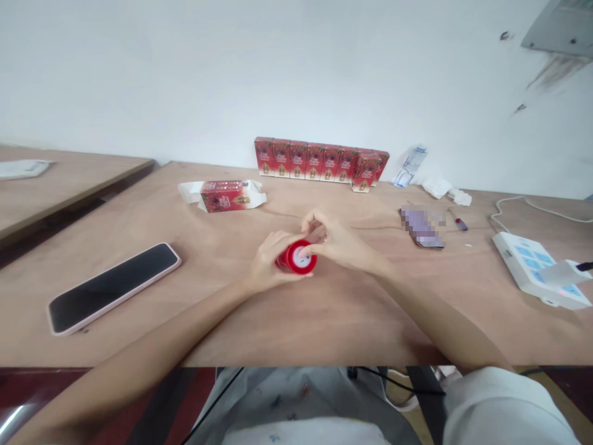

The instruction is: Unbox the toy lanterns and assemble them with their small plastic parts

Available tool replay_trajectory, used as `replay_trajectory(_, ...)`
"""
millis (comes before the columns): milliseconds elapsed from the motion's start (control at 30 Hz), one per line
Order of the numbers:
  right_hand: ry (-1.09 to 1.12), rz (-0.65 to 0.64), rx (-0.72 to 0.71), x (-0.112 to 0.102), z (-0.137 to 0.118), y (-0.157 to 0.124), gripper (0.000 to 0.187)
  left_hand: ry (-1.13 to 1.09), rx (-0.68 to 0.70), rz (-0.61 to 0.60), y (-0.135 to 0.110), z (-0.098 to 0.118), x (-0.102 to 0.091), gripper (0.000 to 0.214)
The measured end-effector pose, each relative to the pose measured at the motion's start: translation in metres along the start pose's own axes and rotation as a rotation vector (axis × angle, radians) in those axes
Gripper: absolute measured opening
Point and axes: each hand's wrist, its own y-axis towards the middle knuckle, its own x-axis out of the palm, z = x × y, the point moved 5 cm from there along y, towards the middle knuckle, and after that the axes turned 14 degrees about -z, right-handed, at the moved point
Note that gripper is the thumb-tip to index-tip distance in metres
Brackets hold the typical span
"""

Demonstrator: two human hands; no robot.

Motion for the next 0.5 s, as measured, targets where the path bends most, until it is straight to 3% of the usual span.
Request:
replay_trajectory(167, 0.239, -0.084, 0.118, 0.005, 0.015, 0.002, 0.033, 0.040, 0.019, -0.018, 0.003, 0.006, -0.004, 0.057)
replay_trajectory(267, 0.318, 0.018, 0.095, 0.006, 0.012, 0.003, 0.035, -0.014, -0.069, 0.157, 0.001, 0.000, -0.012, 0.056)
replay_trajectory(367, 0.379, 0.081, 0.068, 0.021, 0.010, 0.005, 0.045, -0.090, -0.275, 0.352, -0.006, -0.016, -0.016, 0.052)
replay_trajectory(433, 0.372, 0.133, 0.041, 0.032, 0.011, 0.005, 0.052, -0.081, -0.364, 0.388, -0.010, -0.023, -0.014, 0.054)
replay_trajectory(500, 0.367, 0.209, 0.038, 0.036, 0.015, 0.005, 0.053, -0.030, -0.333, 0.357, -0.010, -0.023, -0.012, 0.056)
